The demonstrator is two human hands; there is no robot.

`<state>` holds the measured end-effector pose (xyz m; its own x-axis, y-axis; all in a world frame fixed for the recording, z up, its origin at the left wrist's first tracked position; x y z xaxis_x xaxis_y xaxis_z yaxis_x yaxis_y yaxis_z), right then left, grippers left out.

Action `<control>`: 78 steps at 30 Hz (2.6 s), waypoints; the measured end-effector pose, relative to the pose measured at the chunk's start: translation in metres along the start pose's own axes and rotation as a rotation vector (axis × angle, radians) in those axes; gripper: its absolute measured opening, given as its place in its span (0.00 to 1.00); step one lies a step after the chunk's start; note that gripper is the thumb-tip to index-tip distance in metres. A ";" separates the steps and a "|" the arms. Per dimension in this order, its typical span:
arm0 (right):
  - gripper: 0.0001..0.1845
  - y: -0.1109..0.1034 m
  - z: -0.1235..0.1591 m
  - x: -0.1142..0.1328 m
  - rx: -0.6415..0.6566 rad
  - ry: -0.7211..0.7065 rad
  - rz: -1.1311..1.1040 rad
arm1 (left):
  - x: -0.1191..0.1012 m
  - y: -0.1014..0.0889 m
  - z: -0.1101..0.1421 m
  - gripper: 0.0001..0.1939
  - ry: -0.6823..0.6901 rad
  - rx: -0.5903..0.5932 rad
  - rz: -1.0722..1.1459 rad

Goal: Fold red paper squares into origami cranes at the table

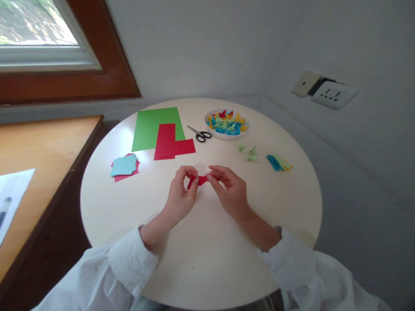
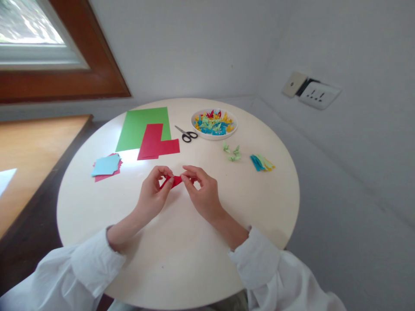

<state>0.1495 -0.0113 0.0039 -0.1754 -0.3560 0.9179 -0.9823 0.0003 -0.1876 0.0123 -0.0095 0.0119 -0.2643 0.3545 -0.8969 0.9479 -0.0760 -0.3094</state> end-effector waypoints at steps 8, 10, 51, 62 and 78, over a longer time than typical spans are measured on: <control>0.10 0.000 -0.001 0.000 -0.034 0.038 -0.040 | 0.000 0.001 0.000 0.05 -0.006 0.010 0.010; 0.10 0.000 -0.001 0.000 -0.027 0.042 -0.048 | 0.000 0.002 0.000 0.04 -0.009 0.016 0.011; 0.20 0.004 -0.004 -0.001 0.126 0.015 0.196 | 0.002 0.006 0.003 0.06 -0.004 0.025 -0.035; 0.16 -0.004 -0.008 -0.007 0.037 0.024 0.208 | 0.002 0.001 0.000 0.07 -0.021 -0.025 -0.211; 0.15 0.001 -0.011 -0.009 0.018 -0.111 0.360 | 0.011 0.006 -0.004 0.07 -0.035 0.031 -0.129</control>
<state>0.1496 0.0022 -0.0003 -0.4996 -0.4353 0.7489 -0.8577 0.1273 -0.4982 0.0162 -0.0024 0.0012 -0.3903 0.3307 -0.8592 0.8997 -0.0610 -0.4322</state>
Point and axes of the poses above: each hand's wrist, its own z-axis away from the middle knuckle, its own y-axis out of the palm, x = y × z, the point moved 3 cm from there along -z, towards the middle knuckle, and after that the axes turned 9 degrees about x, right-handed, at the moved point
